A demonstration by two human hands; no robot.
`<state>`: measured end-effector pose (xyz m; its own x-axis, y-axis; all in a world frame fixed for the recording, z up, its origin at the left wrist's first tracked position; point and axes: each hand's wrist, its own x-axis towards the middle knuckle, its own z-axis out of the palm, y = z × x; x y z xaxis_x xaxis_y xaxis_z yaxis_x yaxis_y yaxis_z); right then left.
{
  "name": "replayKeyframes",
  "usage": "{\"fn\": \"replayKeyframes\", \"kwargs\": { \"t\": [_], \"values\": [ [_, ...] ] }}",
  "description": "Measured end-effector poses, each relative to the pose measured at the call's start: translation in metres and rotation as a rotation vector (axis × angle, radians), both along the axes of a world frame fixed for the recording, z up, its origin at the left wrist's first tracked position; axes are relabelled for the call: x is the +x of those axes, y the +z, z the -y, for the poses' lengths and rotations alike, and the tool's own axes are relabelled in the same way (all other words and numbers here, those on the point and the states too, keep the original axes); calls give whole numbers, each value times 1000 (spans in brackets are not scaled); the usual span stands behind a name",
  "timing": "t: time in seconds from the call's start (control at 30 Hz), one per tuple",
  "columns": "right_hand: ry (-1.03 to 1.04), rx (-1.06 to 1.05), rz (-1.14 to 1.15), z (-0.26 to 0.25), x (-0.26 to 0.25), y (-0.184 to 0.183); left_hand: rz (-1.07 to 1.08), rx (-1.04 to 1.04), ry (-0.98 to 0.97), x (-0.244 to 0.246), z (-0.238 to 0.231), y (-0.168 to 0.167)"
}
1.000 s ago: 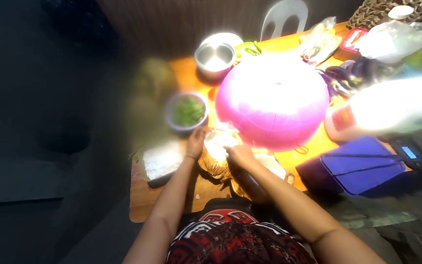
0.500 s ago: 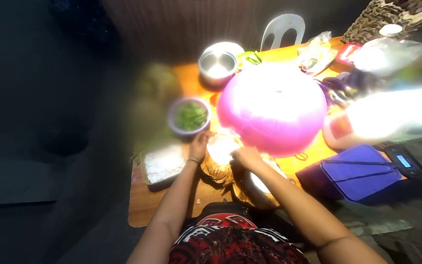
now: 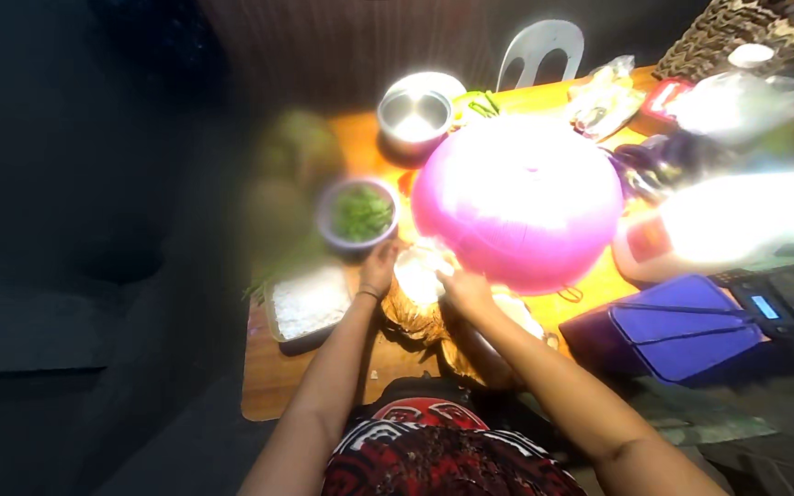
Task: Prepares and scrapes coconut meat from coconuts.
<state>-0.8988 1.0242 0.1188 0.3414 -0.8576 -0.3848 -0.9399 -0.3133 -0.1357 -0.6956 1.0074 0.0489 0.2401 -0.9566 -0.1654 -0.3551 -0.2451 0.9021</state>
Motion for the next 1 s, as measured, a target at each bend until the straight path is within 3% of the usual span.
{"fn": "replayKeyframes", "kwargs": {
  "t": [0.07, 0.2, 0.3, 0.4, 0.5, 0.63, 0.77, 0.9, 1.0],
  "values": [
    [-17, -8, -17, -13, -7, -6, 7, 19, -4, -1, 3, 2],
    [-9, 196, -90, 2, 0, 33, 25, 41, -12, -5, 4, 12],
    [33, 9, -6, 12, 6, 14, 13, 2, -13, -2, 4, 4],
    [32, 119, -45, 7, 4, 4, -18, -31, 2, 1, 1, -2],
    [9, 214, -85, 2, 3, 22, -13, -30, 3, -1, -2, 2],
    [-88, 51, 88, -3, 13, -3, 8, -24, 1, 0, -6, 3],
    [-46, 98, 73, -18, 23, -19, 0, -33, 15, 0, -8, 5],
    [-25, 254, 34, -11, 16, 36, -9, -86, 25, 1, -16, 2],
    [-72, 181, 88, 0, 19, 19, -8, -99, 24, 2, -18, -2]
  ]
}}
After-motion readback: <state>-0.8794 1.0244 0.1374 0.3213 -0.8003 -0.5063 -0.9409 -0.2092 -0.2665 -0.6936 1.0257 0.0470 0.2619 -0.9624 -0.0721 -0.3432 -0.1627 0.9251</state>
